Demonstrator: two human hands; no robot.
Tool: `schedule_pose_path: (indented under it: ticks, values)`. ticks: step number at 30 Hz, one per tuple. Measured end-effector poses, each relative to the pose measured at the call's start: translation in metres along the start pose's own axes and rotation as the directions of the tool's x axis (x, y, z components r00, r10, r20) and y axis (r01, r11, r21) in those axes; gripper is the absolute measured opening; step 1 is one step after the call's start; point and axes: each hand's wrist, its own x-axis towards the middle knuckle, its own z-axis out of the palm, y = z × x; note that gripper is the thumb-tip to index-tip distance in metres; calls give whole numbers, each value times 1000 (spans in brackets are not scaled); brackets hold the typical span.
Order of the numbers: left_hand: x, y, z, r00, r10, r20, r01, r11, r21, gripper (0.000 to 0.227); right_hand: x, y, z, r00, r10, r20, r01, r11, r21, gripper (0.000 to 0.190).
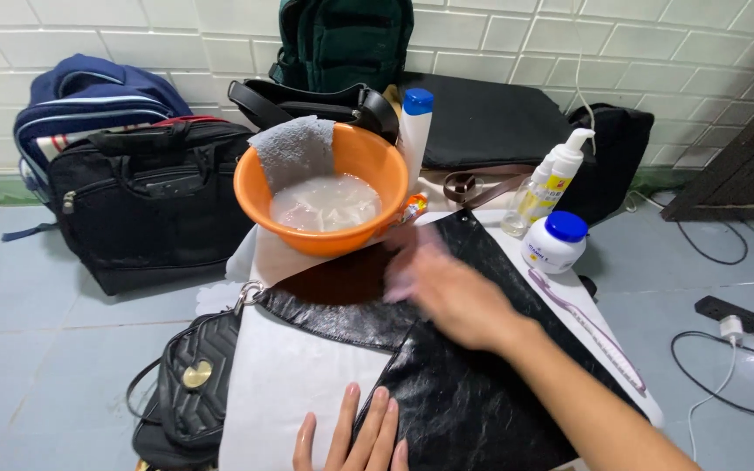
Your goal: Cleaning a black leather piece by scrubbing it with a toothbrush and wiping it with a cloth dipped in cleaning solution.
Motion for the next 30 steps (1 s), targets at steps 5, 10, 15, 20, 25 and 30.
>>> schedule_pose_path:
  ticks: [5,10,15,20,25,30]
  values:
    - [-19,-7,24,996,57,73,-63,994,85,42,47,84,45,985,164,-59,-173,959,-224,68]
    - [-24,-8,48,998,58,-22,-55,991,119,42,0,8,18,951,-219,-220,111,902,-418,43]
    - [-37,-12,77,983,65,-170,-36,986,165,36,-80,-16,21,947,-72,-313,-55,924,-378,49]
    - [-30,-12,64,977,106,-185,-70,980,188,31,-38,34,27,957,19,-290,-118,937,-328,54]
    - [-46,-18,80,983,95,-158,-67,983,172,35,16,96,34,960,91,-263,-164,948,-272,70]
    - [-33,-11,46,998,55,22,-58,988,142,45,14,100,37,963,78,-259,-131,972,-193,61]
